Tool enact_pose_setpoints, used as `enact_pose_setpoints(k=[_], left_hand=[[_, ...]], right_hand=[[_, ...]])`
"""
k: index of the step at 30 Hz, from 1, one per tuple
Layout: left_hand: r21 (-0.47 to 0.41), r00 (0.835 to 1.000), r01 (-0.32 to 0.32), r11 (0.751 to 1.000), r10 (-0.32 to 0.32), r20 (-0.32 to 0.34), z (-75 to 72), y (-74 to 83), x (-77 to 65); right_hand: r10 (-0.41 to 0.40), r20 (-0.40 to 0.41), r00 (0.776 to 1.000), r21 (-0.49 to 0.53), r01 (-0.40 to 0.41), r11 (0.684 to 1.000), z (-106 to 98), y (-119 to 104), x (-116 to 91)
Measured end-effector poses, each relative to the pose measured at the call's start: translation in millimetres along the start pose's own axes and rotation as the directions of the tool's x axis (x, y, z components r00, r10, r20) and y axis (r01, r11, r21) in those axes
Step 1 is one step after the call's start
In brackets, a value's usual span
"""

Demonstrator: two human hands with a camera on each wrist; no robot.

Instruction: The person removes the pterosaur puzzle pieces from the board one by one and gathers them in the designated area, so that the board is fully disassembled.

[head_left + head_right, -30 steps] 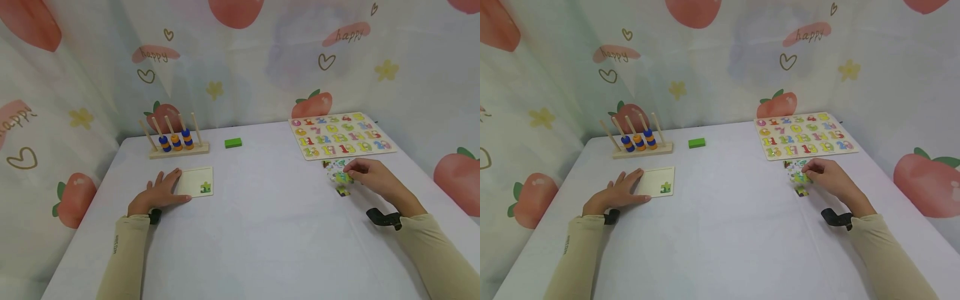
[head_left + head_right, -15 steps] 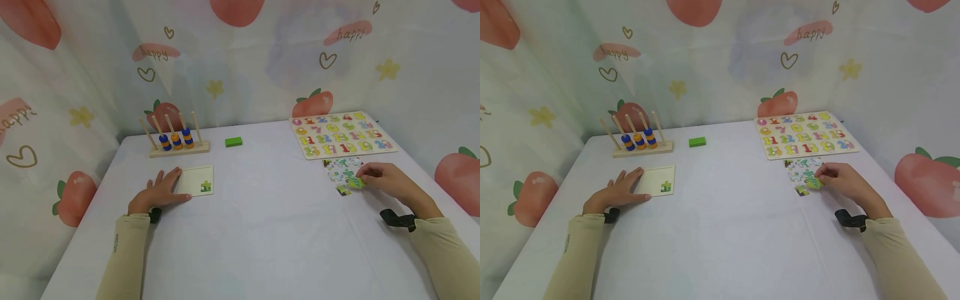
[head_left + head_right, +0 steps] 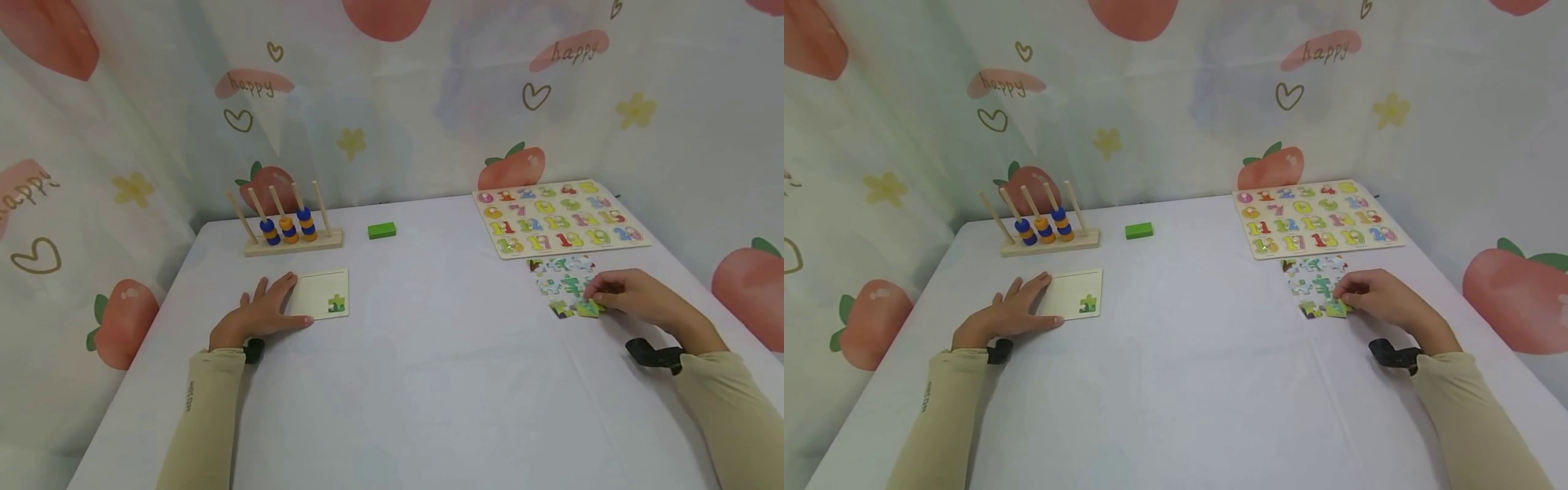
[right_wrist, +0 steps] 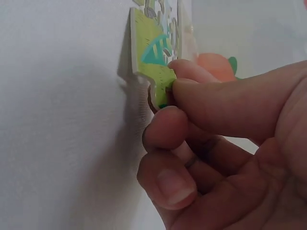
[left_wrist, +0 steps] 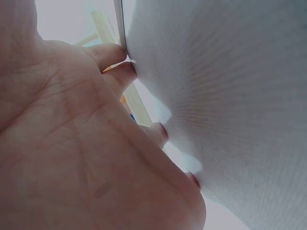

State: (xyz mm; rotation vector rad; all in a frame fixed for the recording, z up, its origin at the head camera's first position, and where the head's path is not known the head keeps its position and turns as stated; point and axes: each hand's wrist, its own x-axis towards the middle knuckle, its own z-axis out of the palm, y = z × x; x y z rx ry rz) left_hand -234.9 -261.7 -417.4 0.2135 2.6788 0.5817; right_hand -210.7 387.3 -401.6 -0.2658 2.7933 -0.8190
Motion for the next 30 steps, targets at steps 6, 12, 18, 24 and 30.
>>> enact_pose_setpoints(k=[6, 12, 18, 24, 30], left_hand=[[0.008, 1.0, -0.004, 1.0, 0.004, -0.001, 0.6, 0.4, -0.3], [0.021, 1.0, 0.001, 1.0, -0.001, 0.004, -0.5, 0.9, 0.3], [0.003, 1.0, 0.004, 1.0, -0.004, 0.002, 0.1, -0.5, -0.6], [0.002, 1.0, 0.003, 1.0, -0.003, 0.006, -1.5, 0.6, -2.6], [0.019, 1.0, 0.003, 1.0, -0.003, 0.016, -3.9, 3.2, -3.7]], right_hand=[[0.013, -0.028, 1.0, -0.017, -0.014, 1.0, -0.5, -2.4, 1.7], [0.07, -0.102, 0.992, 0.022, -0.068, 0.997, -6.6, -6.2, 1.6], [0.07, -0.124, 0.99, 0.048, -0.065, 0.997, -7.3, -17.5, 6.1], [0.051, -0.147, 0.988, 0.076, -0.04, 0.996, 3.3, -32.8, 14.4], [0.016, -0.193, 0.981, 0.082, 0.0, 0.997, 17.7, -49.4, 25.2]])
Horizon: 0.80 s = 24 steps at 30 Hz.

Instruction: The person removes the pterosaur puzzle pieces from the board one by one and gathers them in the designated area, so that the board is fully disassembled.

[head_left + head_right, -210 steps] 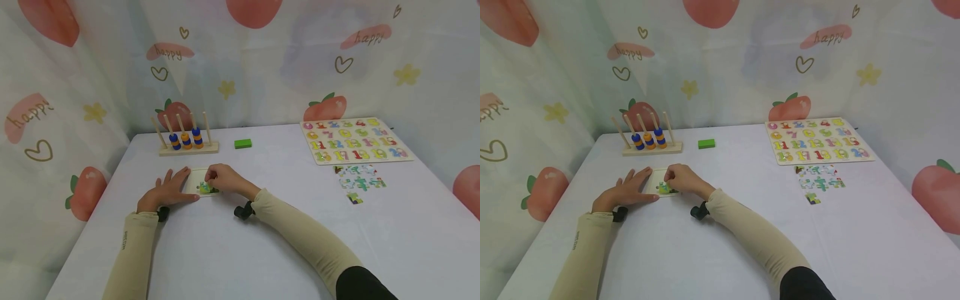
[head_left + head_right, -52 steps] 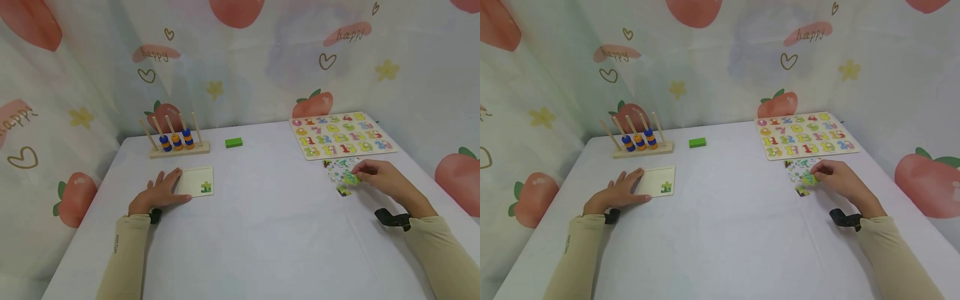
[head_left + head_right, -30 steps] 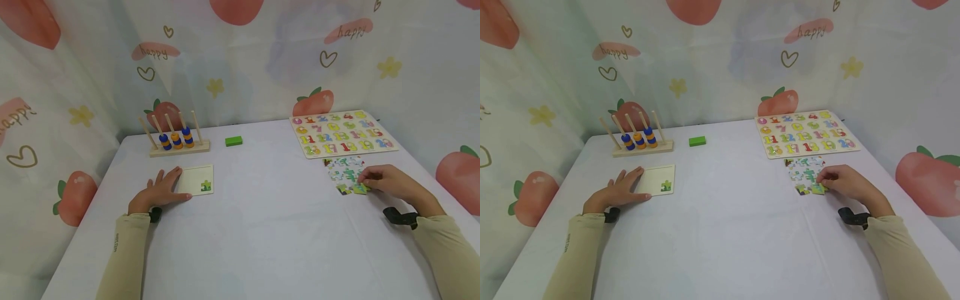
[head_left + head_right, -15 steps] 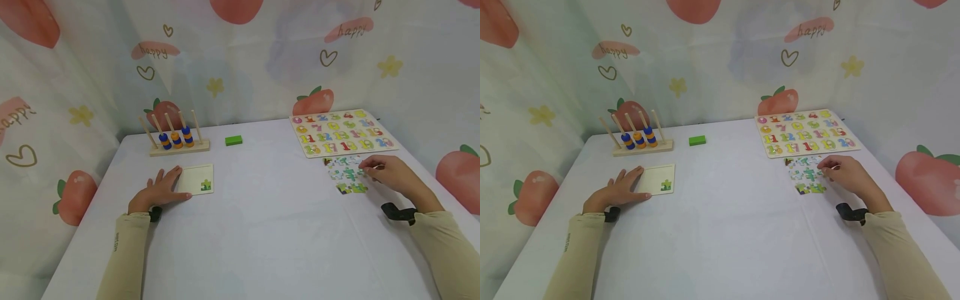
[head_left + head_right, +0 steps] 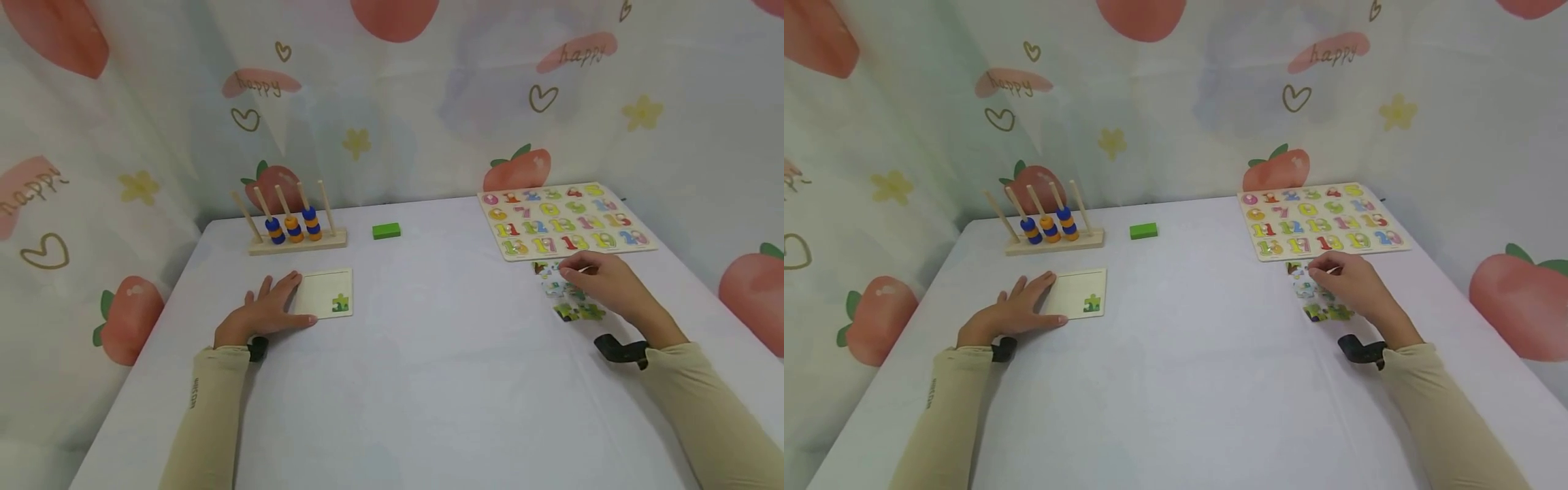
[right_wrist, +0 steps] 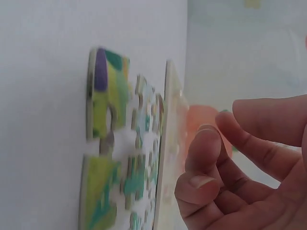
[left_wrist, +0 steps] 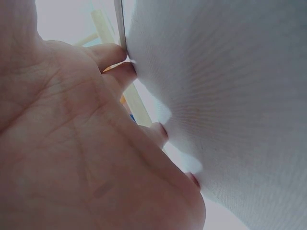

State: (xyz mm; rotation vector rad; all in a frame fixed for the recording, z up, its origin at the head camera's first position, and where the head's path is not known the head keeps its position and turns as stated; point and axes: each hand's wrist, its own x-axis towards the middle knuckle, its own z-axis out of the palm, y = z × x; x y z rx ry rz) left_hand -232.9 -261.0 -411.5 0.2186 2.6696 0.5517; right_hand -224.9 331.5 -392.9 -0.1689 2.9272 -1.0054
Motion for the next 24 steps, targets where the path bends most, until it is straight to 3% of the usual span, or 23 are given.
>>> enact_pose_setpoints(k=[24], left_hand=[[-0.024, 1.0, -0.014, 1.0, 0.014, -0.022, 1.8, -2.3, -2.3]], right_hand=[[-0.101, 0.134, 0.986, 0.128, 0.084, 0.988, 44.2, -48.2, 20.8]])
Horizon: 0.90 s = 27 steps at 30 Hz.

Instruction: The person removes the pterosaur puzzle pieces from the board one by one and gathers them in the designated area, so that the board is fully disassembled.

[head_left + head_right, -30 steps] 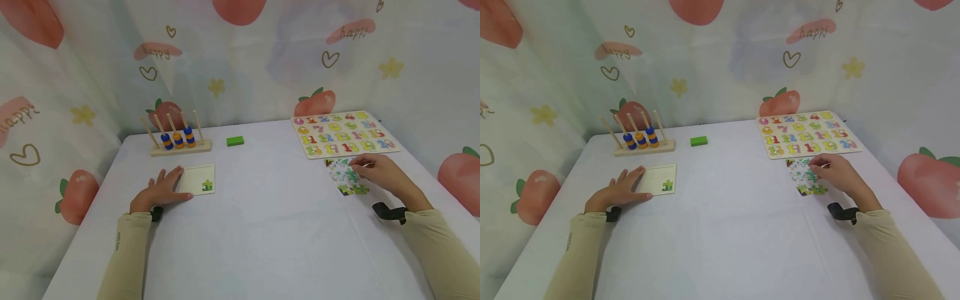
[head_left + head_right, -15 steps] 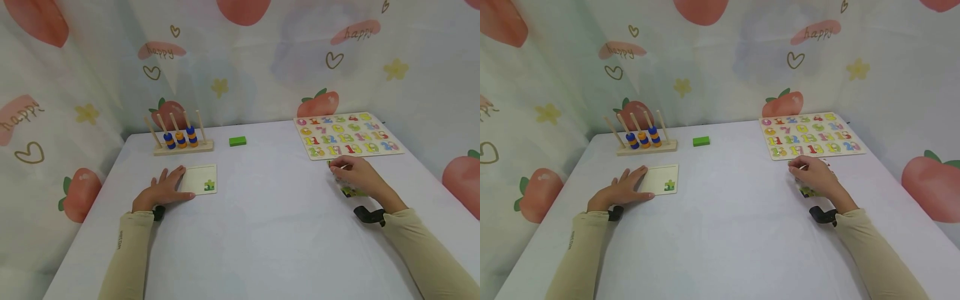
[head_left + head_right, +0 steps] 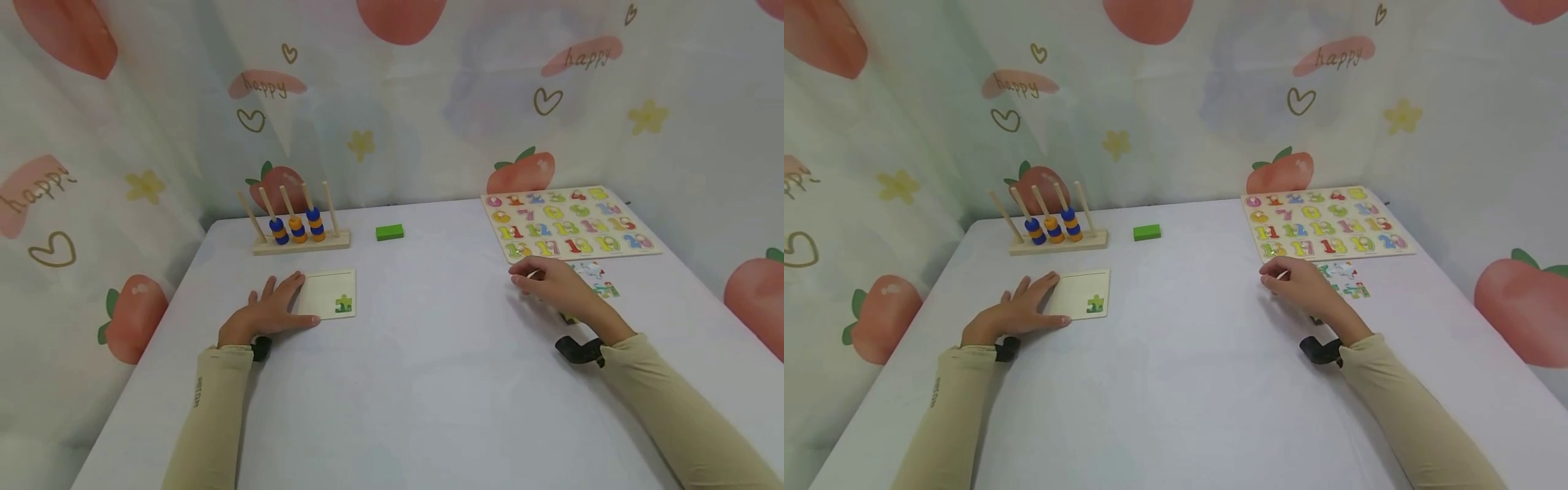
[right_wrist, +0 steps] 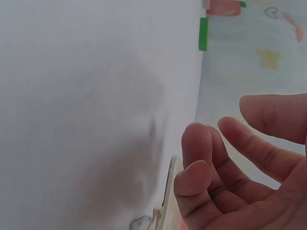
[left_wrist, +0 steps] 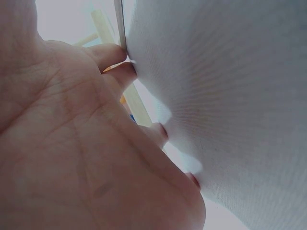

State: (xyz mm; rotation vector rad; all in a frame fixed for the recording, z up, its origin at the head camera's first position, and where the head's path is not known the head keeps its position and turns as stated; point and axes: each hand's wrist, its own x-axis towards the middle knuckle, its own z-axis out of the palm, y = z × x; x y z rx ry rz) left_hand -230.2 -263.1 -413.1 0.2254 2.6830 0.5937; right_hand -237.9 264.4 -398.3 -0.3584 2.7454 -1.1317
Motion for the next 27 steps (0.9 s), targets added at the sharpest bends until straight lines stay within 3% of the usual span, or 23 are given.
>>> enact_pose_setpoints(k=[13, 27], left_hand=[[0.007, 1.0, 0.026, 1.0, -0.026, 0.013, 0.2, 1.5, 0.6], [-0.013, 1.0, 0.015, 1.0, -0.015, 0.01, -0.1, -1.1, 4.2]], right_hand=[[-0.096, 0.027, 0.995, 0.02, 0.096, 0.995, 15.5, -24.4, 15.4], [-0.147, 0.084, 0.986, 0.041, 0.144, 0.989, 43.3, -46.4, 33.4]])
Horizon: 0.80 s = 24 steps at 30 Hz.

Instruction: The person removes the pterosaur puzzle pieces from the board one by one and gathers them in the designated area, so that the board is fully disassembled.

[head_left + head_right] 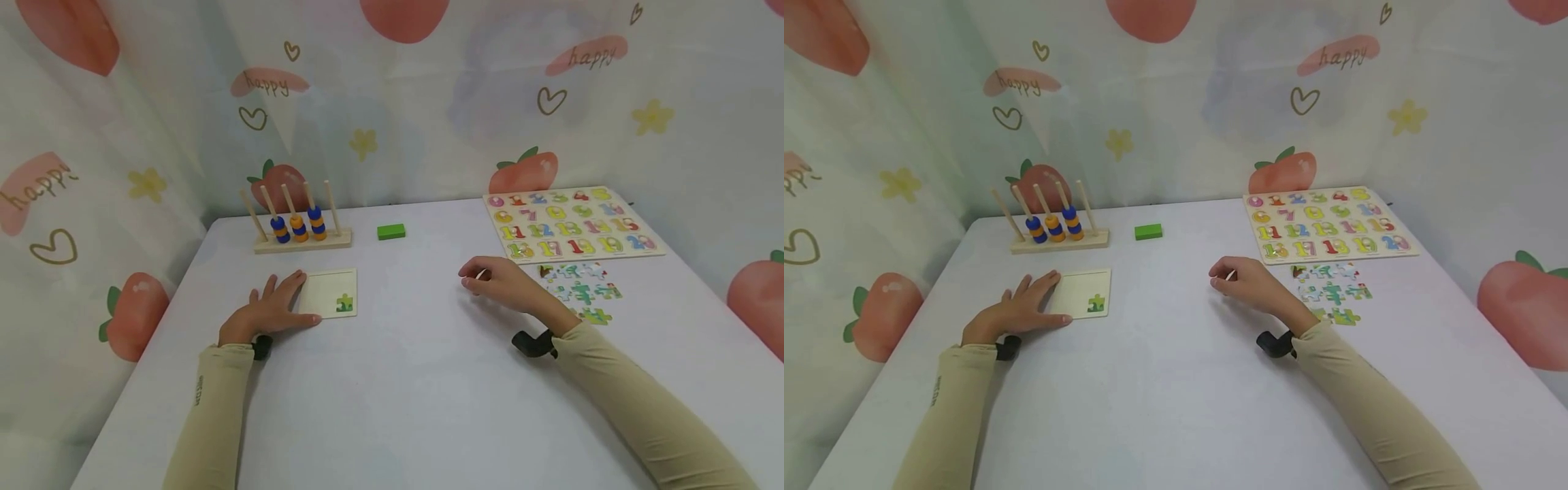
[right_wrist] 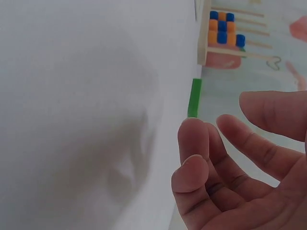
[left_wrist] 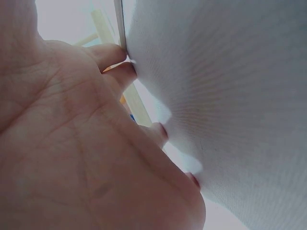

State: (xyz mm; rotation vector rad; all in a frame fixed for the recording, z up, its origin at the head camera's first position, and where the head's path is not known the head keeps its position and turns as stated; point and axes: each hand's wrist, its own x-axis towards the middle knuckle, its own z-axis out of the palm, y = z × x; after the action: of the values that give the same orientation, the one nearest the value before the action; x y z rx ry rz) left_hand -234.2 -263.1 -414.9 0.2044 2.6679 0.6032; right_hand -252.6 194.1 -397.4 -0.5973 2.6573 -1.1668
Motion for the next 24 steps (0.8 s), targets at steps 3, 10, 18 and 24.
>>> enact_pose_setpoints(k=[3, 10, 18, 24], left_hand=[[0.002, 1.0, -0.001, 1.0, 0.001, 0.0, -0.2, 0.0, 0.2], [-0.004, 1.0, -0.005, 1.0, 0.005, -0.003, 0.7, -0.2, 0.8], [0.014, 1.0, 0.009, 1.0, -0.01, 0.007, 1.3, 0.4, 2.5], [0.021, 1.0, 0.019, 1.0, -0.019, 0.011, 0.0, 0.8, 1.2]], right_hand=[[-0.009, 0.011, 1.0, -0.003, 0.009, 1.0, 6.1, -3.4, 4.6], [-0.074, 0.038, 0.997, -0.006, 0.075, 0.997, 20.9, -12.9, 16.1], [-0.089, 0.084, 0.992, 0.02, 0.088, 0.996, 37.5, -28.9, 27.9], [-0.131, 0.103, 0.986, 0.046, 0.127, 0.991, 51.3, -39.1, 38.2]])
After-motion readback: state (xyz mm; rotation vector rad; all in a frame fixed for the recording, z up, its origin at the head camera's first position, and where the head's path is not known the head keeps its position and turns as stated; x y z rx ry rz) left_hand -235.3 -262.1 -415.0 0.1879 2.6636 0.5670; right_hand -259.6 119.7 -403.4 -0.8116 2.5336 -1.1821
